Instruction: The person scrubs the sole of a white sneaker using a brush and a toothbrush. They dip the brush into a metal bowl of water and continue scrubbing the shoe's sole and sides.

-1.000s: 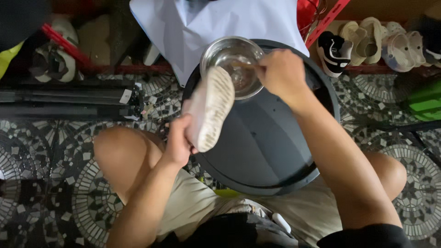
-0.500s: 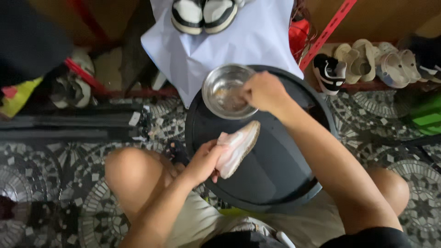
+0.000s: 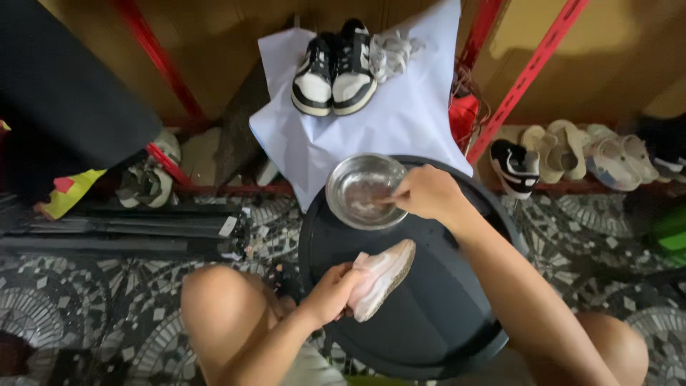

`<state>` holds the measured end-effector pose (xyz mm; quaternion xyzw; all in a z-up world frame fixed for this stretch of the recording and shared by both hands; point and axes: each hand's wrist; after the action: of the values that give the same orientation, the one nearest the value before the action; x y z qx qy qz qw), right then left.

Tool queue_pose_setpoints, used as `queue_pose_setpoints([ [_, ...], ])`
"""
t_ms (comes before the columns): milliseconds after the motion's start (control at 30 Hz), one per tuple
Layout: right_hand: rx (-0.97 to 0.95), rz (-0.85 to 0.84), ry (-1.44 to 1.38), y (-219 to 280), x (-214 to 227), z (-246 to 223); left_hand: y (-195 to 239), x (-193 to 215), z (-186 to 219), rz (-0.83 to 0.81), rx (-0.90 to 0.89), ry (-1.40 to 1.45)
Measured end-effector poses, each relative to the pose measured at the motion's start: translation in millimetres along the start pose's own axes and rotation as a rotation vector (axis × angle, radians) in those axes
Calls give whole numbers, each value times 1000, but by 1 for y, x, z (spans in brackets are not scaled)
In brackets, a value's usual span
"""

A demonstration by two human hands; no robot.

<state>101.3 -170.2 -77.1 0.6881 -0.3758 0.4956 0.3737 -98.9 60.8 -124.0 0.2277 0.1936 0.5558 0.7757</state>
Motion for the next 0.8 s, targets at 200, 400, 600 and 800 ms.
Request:
queue_pose_setpoints([
  [200, 92, 124, 91, -42, -38, 24, -16, 0, -11, 82, 27, 71],
  [400, 81, 9, 152, -47, -27, 39, -22, -6, -20, 130, -77, 80],
  [600, 196, 98, 85, -67, -60, 32, -10, 0, -8, 50, -70, 109],
  [800, -172, -104, 160, -8, 29, -25, -9, 1, -7, 82, -20, 46],
])
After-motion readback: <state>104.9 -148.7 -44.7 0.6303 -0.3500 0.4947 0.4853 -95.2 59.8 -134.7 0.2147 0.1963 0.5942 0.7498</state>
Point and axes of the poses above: each hand's wrist, its own y-axis away from the middle knuckle, its own x-axis out of the back of the hand, z = x × y
